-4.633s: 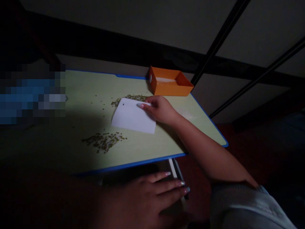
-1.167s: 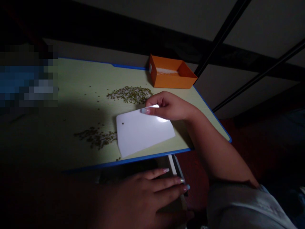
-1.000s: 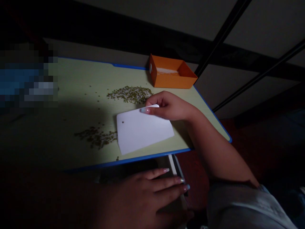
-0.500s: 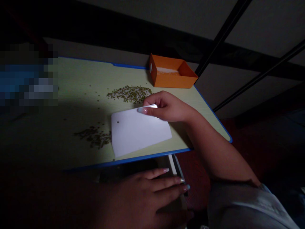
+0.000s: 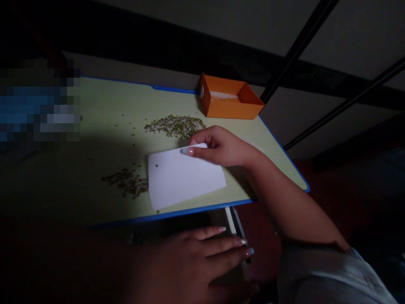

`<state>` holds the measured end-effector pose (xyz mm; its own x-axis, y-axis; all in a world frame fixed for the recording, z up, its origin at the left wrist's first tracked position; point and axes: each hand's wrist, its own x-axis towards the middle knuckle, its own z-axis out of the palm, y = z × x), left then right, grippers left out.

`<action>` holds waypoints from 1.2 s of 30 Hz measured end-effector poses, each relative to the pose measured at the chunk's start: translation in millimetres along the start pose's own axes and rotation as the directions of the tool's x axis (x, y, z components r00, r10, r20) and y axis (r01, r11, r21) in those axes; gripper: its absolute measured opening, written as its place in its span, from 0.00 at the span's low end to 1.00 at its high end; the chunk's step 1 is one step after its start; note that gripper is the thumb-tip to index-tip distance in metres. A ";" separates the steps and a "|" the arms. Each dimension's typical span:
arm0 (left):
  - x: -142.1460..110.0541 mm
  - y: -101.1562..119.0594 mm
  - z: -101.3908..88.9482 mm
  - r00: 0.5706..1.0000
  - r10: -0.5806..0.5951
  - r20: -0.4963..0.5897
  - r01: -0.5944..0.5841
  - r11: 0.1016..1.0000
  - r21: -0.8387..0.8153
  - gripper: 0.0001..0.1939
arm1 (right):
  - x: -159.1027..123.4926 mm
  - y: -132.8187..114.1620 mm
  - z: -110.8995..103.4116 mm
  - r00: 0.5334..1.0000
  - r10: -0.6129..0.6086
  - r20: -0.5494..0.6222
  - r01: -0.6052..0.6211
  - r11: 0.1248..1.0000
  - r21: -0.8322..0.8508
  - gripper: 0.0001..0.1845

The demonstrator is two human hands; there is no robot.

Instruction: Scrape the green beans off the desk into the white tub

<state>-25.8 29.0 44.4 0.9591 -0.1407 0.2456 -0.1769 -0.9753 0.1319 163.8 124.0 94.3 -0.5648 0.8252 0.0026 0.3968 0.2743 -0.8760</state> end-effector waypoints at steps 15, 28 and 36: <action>1.2 -0.4 -2.9 1.000 0.004 0.021 -0.004 1.000 0.015 0.23 | -7.0 -7.3 -7.3 0.998 -0.002 -0.057 -0.001 0.999 -0.052 0.21; 0.8 -0.2 -1.4 1.000 -0.005 0.008 0.005 1.000 -0.006 0.23 | -3.1 -3.3 0.8 1.000 -0.017 0.002 0.017 0.999 -0.031 0.20; 0.5 -1.1 -2.2 0.999 0.007 0.035 -0.006 1.000 -0.011 0.23 | -6.7 -8.2 -5.6 0.982 -0.049 -0.185 0.055 0.998 0.028 0.20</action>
<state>-25.6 30.4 46.5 0.9650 -0.1533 0.2130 -0.1857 -0.9724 0.1414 168.4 119.0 104.2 -0.4402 0.8877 0.1347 0.3447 0.3056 -0.8876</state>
